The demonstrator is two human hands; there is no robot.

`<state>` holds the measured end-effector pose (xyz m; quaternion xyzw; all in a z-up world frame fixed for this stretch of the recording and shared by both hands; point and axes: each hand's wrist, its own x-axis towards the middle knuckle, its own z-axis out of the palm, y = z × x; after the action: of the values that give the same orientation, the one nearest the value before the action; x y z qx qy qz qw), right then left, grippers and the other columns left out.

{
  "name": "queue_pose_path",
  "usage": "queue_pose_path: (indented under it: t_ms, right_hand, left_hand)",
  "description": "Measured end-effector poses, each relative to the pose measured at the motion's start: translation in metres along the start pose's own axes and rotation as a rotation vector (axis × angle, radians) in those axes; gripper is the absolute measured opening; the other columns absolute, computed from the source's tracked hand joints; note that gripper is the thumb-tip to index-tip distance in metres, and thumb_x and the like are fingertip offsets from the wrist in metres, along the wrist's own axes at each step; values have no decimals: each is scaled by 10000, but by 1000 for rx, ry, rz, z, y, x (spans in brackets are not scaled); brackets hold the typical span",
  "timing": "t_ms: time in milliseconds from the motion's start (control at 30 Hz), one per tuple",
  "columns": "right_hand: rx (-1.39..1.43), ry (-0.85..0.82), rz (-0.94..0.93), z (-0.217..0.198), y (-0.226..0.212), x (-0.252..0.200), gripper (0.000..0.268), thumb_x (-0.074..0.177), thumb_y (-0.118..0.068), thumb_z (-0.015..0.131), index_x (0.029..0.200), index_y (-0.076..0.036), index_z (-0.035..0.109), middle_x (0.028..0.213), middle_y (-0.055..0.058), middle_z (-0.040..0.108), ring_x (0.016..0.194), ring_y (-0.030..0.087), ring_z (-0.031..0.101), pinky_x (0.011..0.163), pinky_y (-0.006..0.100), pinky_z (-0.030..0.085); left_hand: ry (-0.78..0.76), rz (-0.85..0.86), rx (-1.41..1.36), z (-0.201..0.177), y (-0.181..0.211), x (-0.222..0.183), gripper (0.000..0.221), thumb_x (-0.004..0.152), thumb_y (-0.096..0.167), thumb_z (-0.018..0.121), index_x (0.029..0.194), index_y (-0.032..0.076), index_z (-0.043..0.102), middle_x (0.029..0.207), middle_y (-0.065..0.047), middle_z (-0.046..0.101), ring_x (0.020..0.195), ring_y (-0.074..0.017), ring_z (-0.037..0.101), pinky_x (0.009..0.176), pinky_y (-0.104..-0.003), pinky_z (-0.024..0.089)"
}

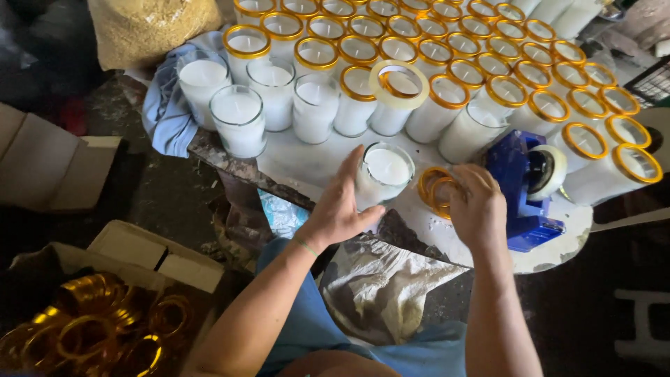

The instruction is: Applying adhesive tape to decorative gold rims and attaching them to the tops of white candle jars.

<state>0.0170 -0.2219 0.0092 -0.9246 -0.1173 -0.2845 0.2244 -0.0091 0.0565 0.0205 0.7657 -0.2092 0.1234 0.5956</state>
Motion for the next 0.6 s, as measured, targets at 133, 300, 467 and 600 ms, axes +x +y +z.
queue_pose_path:
  t_ms: [133,300,467,600]
  right_hand:
    - [109,89,18,-2,-13,-11,242,912,-49,699,1141,-17,770,1111,163,715,1047,407,688,921,472,551]
    - [-64,-41,-78,-8,2,-23,211,849,-172,798,1060,-161,799,971,65,746,929,337,722,787,452,587]
    - [-56,-78,-50,-1,6,-35,220,820,-228,852,1028,-177,800,980,29,756,984,301,718,852,418,575]
    - [-77,-43,-38,10,17,-42,246,829,-228,867,1052,-146,802,1038,43,750,1048,299,696,881,398,569]
  left_hand:
    - [118,-3,12,24,-11,1,913,766,225,825,1499,-50,356,1353,-363,513,1227,-572,552,952,-667,498]
    - [95,51,103,18,-7,-2,948,787,268,806,1519,-72,309,1369,-385,490,1233,-559,550,973,-675,488]
    - [108,44,79,21,-21,-4,963,756,219,830,1526,-56,322,1324,-362,521,1187,-557,570,895,-676,525]
    - [139,47,128,23,-21,-4,968,748,247,852,1516,-47,342,1323,-326,535,1180,-498,591,920,-635,538]
